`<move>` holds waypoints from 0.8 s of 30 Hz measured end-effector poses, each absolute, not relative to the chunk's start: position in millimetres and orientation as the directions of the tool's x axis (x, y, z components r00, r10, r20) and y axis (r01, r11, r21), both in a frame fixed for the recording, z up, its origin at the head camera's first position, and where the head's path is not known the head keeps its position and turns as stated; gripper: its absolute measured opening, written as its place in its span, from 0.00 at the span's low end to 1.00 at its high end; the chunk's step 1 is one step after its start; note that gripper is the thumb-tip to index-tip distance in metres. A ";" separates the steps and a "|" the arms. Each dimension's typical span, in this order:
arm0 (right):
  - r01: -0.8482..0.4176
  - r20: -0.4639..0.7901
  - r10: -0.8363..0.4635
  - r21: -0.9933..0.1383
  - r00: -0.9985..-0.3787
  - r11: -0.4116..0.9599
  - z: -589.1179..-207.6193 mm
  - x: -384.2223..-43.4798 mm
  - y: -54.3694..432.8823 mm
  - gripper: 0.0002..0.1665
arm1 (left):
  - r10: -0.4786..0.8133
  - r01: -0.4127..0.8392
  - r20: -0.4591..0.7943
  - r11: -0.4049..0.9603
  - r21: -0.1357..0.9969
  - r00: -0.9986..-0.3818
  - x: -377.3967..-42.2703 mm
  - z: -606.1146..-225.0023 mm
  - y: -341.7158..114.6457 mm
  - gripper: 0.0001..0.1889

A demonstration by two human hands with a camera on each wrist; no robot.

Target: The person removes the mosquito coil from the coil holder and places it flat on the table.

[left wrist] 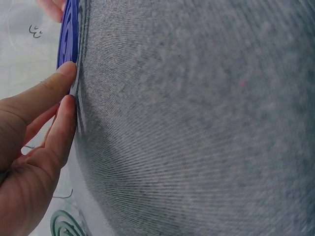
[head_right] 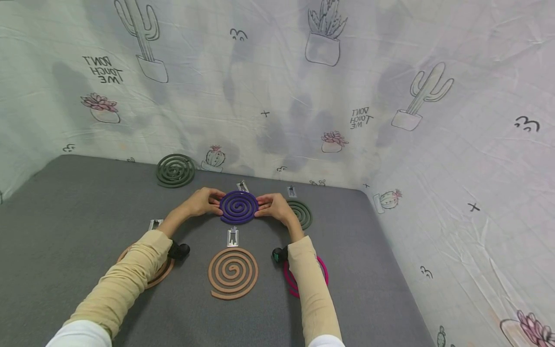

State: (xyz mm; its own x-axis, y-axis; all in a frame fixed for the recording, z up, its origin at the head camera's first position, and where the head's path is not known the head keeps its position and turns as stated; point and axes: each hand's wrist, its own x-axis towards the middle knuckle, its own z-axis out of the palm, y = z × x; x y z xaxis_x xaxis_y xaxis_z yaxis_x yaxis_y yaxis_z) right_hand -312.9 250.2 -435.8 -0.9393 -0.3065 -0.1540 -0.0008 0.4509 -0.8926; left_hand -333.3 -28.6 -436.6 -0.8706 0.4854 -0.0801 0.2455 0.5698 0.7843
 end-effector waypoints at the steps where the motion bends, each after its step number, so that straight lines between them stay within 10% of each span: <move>1: -0.012 -0.150 -0.309 -0.885 -0.939 0.466 -435.2 -312.8 249.9 0.29 | 0.488 0.251 -0.079 0.573 0.780 -0.869 -333.2 -436.5 -28.9 0.31; 24: -0.064 -0.130 -0.311 -0.837 -0.941 0.544 -437.4 -312.0 247.4 0.28 | 0.471 0.266 -0.070 0.608 0.748 -0.879 -328.5 -435.7 -27.4 0.30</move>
